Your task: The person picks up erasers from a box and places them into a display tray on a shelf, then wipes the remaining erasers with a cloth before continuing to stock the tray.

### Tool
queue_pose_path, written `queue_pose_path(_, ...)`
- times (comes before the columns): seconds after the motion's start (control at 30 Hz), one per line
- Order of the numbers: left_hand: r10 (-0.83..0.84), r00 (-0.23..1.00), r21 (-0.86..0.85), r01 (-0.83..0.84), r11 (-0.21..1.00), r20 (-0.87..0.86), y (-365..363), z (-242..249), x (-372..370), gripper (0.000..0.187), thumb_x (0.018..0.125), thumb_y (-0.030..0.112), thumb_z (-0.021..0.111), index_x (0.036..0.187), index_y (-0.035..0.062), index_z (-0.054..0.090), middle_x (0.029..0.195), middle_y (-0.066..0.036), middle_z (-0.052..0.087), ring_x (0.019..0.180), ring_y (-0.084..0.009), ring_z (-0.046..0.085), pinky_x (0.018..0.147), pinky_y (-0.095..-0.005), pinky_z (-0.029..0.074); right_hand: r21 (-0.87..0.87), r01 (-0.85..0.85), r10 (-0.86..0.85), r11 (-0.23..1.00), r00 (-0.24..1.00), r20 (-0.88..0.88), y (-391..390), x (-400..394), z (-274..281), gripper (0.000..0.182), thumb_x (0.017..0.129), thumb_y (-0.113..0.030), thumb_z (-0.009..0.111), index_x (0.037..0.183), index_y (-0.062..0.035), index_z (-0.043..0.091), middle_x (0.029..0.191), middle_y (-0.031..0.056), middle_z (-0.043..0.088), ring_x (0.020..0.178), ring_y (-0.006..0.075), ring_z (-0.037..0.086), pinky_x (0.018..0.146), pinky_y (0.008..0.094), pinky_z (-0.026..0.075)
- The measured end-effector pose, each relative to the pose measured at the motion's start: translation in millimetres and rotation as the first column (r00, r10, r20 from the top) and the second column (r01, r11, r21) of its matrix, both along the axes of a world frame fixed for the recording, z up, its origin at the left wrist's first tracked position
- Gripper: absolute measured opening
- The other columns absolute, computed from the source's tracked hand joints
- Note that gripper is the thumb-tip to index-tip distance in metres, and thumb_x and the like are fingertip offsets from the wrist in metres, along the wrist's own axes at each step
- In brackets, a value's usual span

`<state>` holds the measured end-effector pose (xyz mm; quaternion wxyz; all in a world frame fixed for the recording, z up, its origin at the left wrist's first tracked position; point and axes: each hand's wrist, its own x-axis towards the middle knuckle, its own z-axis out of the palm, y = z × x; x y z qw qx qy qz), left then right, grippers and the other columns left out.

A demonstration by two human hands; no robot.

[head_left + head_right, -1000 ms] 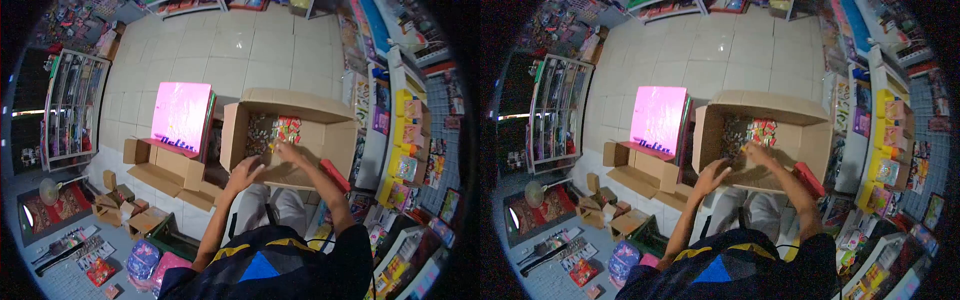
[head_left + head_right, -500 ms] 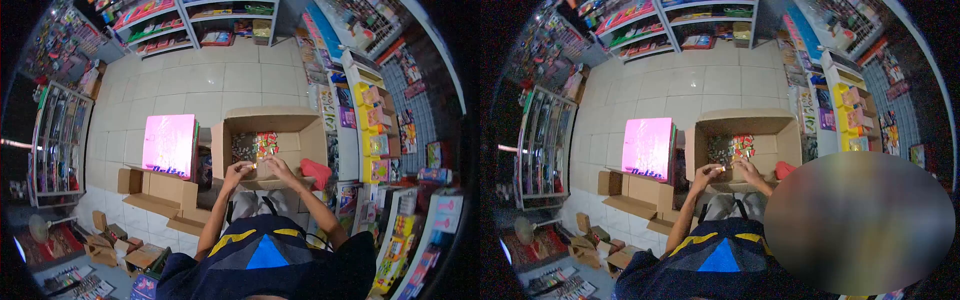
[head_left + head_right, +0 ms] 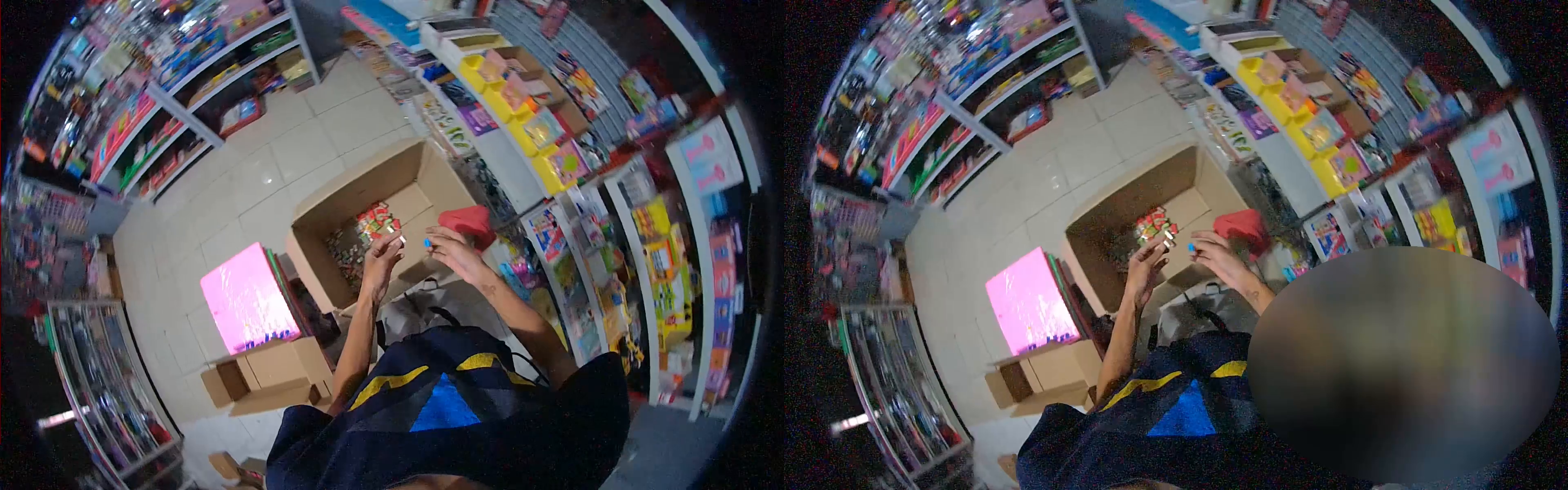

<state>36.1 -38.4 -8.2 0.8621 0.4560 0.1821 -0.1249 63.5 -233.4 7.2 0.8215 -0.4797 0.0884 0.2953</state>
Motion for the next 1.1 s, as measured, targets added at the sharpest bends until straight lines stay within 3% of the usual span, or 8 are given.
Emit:
queue_pose_path(0.13,-0.157,0.987,-0.026,0.157,0.987,0.03,-40,-12,13,0.023,0.085,0.01,0.057,0.105,-0.0016,0.057,0.098,-0.007,0.06,0.087,-0.0127,0.057,0.079,-0.0254,0.046,-0.147,0.151,-0.145,0.977,0.988,0.053,-34,-16,14,0.02,0.088,-0.009,0.053,0.105,0.0002,0.053,0.097,0.0089,0.056,0.088,0.0167,0.058,0.081,0.0296,0.05)
queue_pose_path(0.23,-0.316,0.949,0.005,0.316,0.949,0.02,-79,8,11,0.022,0.083,0.007,0.06,0.102,-0.0033,0.057,0.094,-0.009,0.061,0.083,-0.0132,0.059,0.076,-0.0231,0.048,0.109,0.271,-0.281,0.956,0.956,0.088,-66,-37,0,0.023,0.086,-0.006,0.053,0.107,0.0032,0.053,0.102,0.0141,0.058,0.096,0.0216,0.059,0.089,0.0336,0.049)
queue_pose_path(0.43,-0.54,0.84,0.112,0.532,0.839,0.058,-152,12,4,0.015,0.084,0.004,0.059,0.098,0.0008,0.056,0.091,-0.008,0.062,0.079,-0.0134,0.06,0.073,-0.0243,0.05,-0.139,0.437,-0.405,0.888,0.889,0.212,-119,-83,7,0.024,0.085,-0.006,0.057,0.108,0.0011,0.053,0.1,0.0101,0.059,0.094,0.0165,0.058,0.085,0.0299,0.049)
queue_pose_path(0.57,-0.626,0.775,0.024,0.626,0.779,0.084,-197,-3,-4,0.014,0.081,0.002,0.061,0.094,0.0006,0.057,0.09,-0.008,0.062,0.08,-0.0141,0.061,0.073,-0.025,0.05,-0.415,0.532,-0.281,0.738,0.802,0.527,-161,-118,-6,0.021,0.085,-0.007,0.058,0.104,0.0013,0.053,0.095,0.0085,0.061,0.088,0.0138,0.059,0.078,0.0263,0.047)
queue_pose_path(0.7,-0.779,0.615,0.192,0.755,0.627,0.126,-254,-18,-16,0.017,0.08,0.002,0.063,0.095,-0.0004,0.056,0.09,-0.009,0.062,0.079,-0.0154,0.061,0.074,-0.0256,0.05,-0.531,0.538,-0.244,0.655,0.815,0.525,-212,-154,-23,0.022,0.084,-0.01,0.06,0.103,-0.0009,0.054,0.093,0.0088,0.061,0.086,0.0159,0.058,0.075,0.0291,0.047)
queue_pose_path(0.8,-0.781,0.613,0.195,0.757,0.624,0.119,-300,-21,-40,0.017,0.079,0.001,0.063,0.094,-0.0008,0.057,0.09,-0.011,0.062,0.079,-0.0158,0.062,0.075,-0.0262,0.05,-0.719,0.605,0.102,0.341,0.737,0.669,-262,-178,-19,0.023,0.083,-0.014,0.06,0.102,-0.0024,0.055,0.091,0.0106,0.057,0.087,0.0234,0.056,0.075,0.0341,0.046)
queue_pose_path(0.83,-0.798,0.585,0.213,0.77,0.602,0.142,-317,-30,-45,0.015,0.079,0.001,0.063,0.092,-0.0016,0.056,0.09,-0.012,0.062,0.08,-0.0172,0.062,0.077,-0.0287,0.051,-0.738,0.571,0.113,0.358,0.759,0.642,-281,-186,-20,0.024,0.082,-0.018,0.061,0.1,-0.0028,0.057,0.089,0.0125,0.053,0.089,0.0291,0.052,0.076,0.037,0.044)
queue_pose_path(1.1,-0.849,0.519,0.038,0.851,0.525,0.104,-445,-48,-109,0.025,0.08,0.006,0.063,0.099,-0.0036,0.05,0.099,-0.02,0.059,0.091,-0.0277,0.061,0.086,-0.0346,0.05,-0.722,0.637,0.044,0.27,0.741,0.67,-443,-265,-90,0.023,0.082,-0.02,0.059,0.096,-0.0021,0.061,0.09,0.013,0.059,0.083,0.0239,0.057,0.074,0.0358,0.045)
